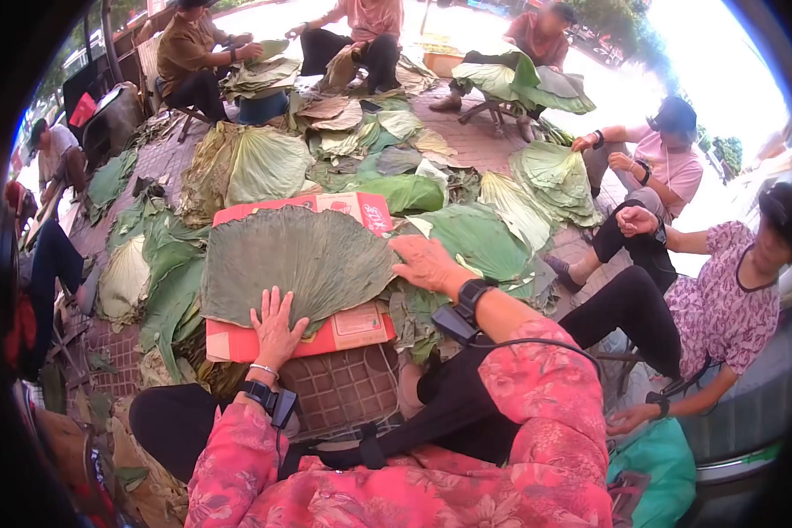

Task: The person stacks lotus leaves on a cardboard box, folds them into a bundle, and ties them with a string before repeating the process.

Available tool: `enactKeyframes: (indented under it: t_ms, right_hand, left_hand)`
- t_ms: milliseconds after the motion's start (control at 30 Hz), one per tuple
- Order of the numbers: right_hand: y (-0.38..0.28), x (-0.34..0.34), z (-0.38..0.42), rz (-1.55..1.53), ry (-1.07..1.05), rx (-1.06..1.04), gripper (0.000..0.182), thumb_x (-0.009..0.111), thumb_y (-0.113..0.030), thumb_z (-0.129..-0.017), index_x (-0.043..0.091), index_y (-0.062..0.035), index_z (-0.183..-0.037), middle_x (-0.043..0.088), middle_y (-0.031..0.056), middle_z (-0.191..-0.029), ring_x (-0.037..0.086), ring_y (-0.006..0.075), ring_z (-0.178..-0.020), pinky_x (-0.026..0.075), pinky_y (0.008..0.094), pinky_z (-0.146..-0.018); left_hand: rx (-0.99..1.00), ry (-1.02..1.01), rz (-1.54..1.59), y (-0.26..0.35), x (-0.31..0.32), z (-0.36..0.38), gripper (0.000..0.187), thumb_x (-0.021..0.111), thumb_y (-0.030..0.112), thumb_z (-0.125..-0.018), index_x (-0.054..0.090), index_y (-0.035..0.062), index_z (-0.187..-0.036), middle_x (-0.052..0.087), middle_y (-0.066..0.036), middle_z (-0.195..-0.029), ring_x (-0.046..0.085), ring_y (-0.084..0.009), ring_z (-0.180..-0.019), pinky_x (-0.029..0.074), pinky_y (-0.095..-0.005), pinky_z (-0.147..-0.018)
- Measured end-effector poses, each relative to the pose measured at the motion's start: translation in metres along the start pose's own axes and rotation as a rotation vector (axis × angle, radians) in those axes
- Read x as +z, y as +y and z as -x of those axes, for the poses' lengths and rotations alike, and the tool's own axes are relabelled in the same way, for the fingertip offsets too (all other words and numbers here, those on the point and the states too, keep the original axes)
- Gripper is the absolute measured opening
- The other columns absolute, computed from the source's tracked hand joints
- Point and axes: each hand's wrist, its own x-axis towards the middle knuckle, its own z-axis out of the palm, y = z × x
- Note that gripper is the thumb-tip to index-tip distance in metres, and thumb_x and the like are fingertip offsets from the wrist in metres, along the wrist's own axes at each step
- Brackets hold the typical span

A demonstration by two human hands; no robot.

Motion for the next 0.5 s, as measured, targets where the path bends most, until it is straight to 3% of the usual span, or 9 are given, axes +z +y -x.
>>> enactKeyframes:
  t_ms: [100, 167, 233, 300, 400, 500]
  right_hand:
    - [0.095, -0.019, 0.045, 0.098, -0.084, 0.15, 0.055, 0.063, -0.035, -0.076, 0.048, -0.0105, -0.123, 0.048, 0.0143, -0.125, 0.042, 0.0298, -0.119, 0.035, 0.0443, -0.096]
    - [0.145, -0.013, 0.075, 0.202, -0.255, 0.321, 0.058, 0.067, -0.035, -0.069, 0.051, -0.0126, -0.12, 0.05, 0.0105, -0.123, 0.044, 0.03, -0.115, 0.036, 0.0478, -0.094]
    - [0.194, 0.008, 0.097, 0.018, -0.188, 0.317, 0.058, 0.071, -0.036, -0.065, 0.054, -0.0132, -0.116, 0.053, 0.0111, -0.119, 0.048, 0.0305, -0.11, 0.038, 0.0413, -0.093]
    - [0.198, 0.016, 0.105, -0.053, -0.008, 0.234, 0.049, 0.068, -0.034, -0.068, 0.058, -0.0114, -0.111, 0.059, 0.0136, -0.107, 0.054, 0.0322, -0.102, 0.042, 0.0383, -0.089]
    - [0.184, 0.007, 0.098, -0.01, 0.122, 0.328, 0.029, 0.059, -0.029, -0.078, 0.06, -0.0035, -0.09, 0.059, 0.0198, -0.086, 0.055, 0.0384, -0.086, 0.044, 0.0432, -0.075]
    - [0.171, -0.022, 0.083, 0.072, 0.399, 0.395, 0.029, 0.053, -0.028, -0.082, 0.054, 0.0003, -0.076, 0.055, 0.023, -0.075, 0.053, 0.0414, -0.074, 0.041, 0.0455, -0.065]
  left_hand:
    - [0.004, 0.021, -0.014, 0.003, 0.004, 0.001, 0.065, 0.06, 0.04, -0.076, 0.038, 0.0148, -0.132, 0.025, -0.011, -0.144, 0.015, -0.0278, -0.135, 0.01, -0.0579, -0.103]
    - [-0.005, 0.012, -0.013, 0.004, 0.003, 0.0, 0.065, 0.061, 0.04, -0.076, 0.039, 0.0148, -0.131, 0.025, -0.011, -0.143, 0.015, -0.0278, -0.135, 0.01, -0.0578, -0.103]
    - [-0.018, -0.011, -0.011, 0.003, 0.001, -0.001, 0.065, 0.061, 0.04, -0.076, 0.039, 0.0147, -0.131, 0.024, -0.011, -0.144, 0.015, -0.0278, -0.135, 0.01, -0.0579, -0.103]
    - [-0.018, 0.007, -0.001, 0.002, 0.002, -0.002, 0.065, 0.061, 0.041, -0.075, 0.04, 0.0152, -0.131, 0.025, -0.011, -0.143, 0.016, -0.0277, -0.135, 0.01, -0.0576, -0.103]
    - [-0.038, 0.004, 0.061, -0.001, 0.002, 0.0, 0.064, 0.062, 0.042, -0.074, 0.042, 0.0159, -0.129, 0.026, -0.01, -0.143, 0.016, -0.0271, -0.135, 0.009, -0.057, -0.104]
    - [-0.062, 0.034, 0.142, -0.006, 0.007, -0.004, 0.058, 0.061, 0.042, -0.075, 0.047, 0.0164, -0.125, 0.032, -0.009, -0.141, 0.021, -0.0251, -0.133, 0.011, -0.0546, -0.104]
